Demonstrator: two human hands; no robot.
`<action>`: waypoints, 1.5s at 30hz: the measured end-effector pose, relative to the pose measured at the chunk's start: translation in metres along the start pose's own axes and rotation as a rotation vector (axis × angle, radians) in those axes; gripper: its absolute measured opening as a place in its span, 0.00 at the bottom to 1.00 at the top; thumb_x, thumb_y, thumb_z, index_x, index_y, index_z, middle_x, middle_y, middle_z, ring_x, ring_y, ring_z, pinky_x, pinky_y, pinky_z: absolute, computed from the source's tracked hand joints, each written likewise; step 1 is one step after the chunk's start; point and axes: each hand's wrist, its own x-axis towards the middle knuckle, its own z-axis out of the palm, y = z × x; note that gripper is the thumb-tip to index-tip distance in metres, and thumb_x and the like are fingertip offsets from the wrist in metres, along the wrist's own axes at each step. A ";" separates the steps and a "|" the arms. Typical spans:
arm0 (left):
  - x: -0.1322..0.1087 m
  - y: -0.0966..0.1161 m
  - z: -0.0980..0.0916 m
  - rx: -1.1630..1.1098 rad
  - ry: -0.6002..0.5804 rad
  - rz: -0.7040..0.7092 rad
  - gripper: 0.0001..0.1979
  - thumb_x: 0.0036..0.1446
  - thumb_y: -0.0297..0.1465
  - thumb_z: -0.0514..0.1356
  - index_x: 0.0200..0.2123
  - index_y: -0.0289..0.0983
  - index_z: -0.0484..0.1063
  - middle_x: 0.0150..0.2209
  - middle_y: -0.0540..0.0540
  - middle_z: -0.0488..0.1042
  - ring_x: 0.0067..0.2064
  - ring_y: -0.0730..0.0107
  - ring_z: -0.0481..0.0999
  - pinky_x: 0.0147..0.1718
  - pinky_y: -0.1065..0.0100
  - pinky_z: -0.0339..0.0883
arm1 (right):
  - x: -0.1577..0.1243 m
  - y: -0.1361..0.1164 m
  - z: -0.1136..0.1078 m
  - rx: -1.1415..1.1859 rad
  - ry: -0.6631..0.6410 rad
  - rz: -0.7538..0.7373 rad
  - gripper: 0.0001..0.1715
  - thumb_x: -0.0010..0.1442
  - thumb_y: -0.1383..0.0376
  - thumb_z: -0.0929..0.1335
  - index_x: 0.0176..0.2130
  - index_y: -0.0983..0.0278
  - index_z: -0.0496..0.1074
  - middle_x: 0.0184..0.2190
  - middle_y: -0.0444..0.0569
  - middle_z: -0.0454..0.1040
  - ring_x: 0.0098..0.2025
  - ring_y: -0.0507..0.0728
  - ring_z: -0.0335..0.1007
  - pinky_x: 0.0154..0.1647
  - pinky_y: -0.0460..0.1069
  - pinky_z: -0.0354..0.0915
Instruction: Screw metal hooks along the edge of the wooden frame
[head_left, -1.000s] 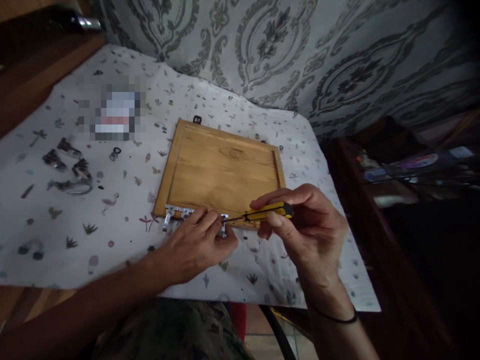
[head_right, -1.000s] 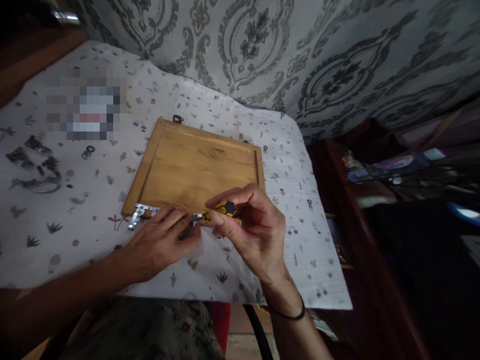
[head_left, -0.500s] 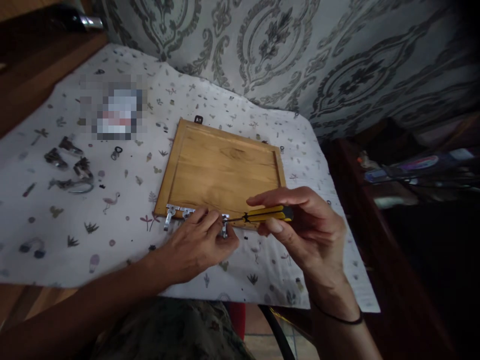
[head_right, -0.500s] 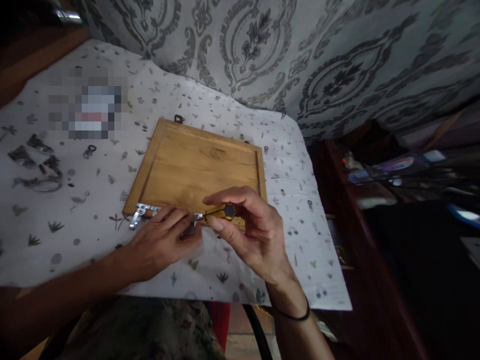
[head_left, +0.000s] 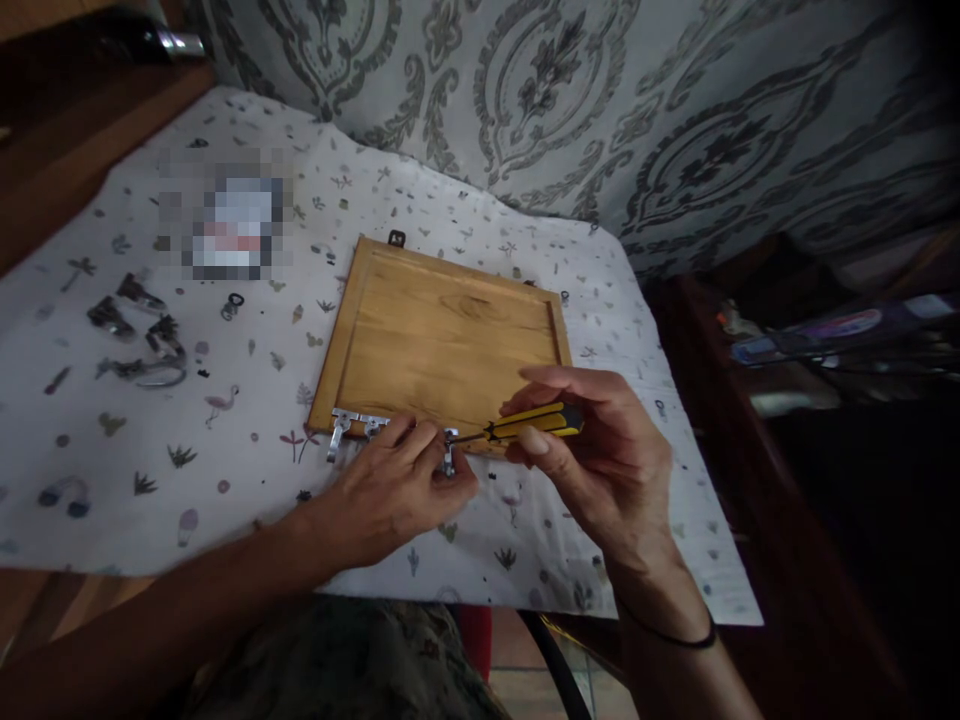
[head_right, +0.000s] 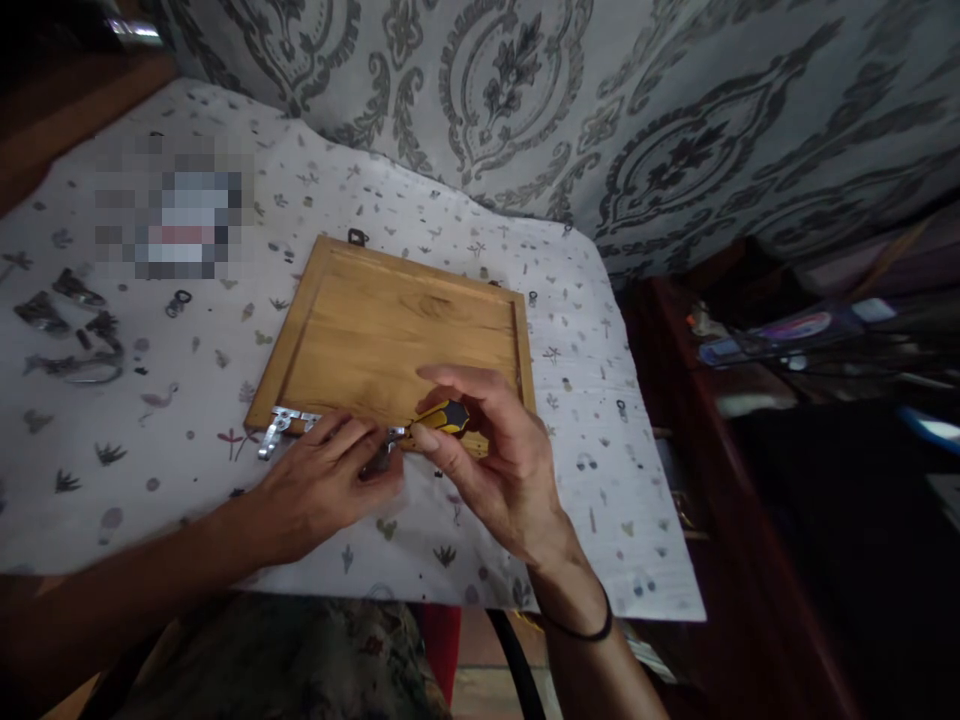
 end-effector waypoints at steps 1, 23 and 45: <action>0.000 0.000 0.000 -0.003 0.000 0.002 0.10 0.60 0.22 0.59 0.45 0.36 0.69 0.39 0.39 0.78 0.44 0.55 0.75 0.45 0.56 0.69 | 0.001 -0.001 -0.003 -0.007 -0.045 -0.002 0.15 0.63 0.59 0.74 0.51 0.55 0.77 0.38 0.46 0.78 0.34 0.53 0.76 0.28 0.47 0.73; 0.000 0.000 0.000 -0.022 0.015 0.006 0.09 0.61 0.22 0.58 0.45 0.35 0.69 0.38 0.38 0.77 0.41 0.55 0.74 0.43 0.56 0.69 | -0.001 -0.007 -0.015 0.008 -0.170 0.043 0.13 0.66 0.62 0.72 0.51 0.54 0.78 0.42 0.45 0.81 0.32 0.50 0.77 0.28 0.44 0.73; -0.001 -0.001 0.000 -0.029 -0.003 0.011 0.10 0.61 0.22 0.58 0.45 0.35 0.69 0.40 0.38 0.77 0.41 0.56 0.74 0.43 0.57 0.69 | -0.001 -0.012 -0.013 -0.076 -0.157 0.008 0.10 0.67 0.59 0.71 0.48 0.57 0.77 0.40 0.45 0.82 0.32 0.52 0.78 0.33 0.47 0.73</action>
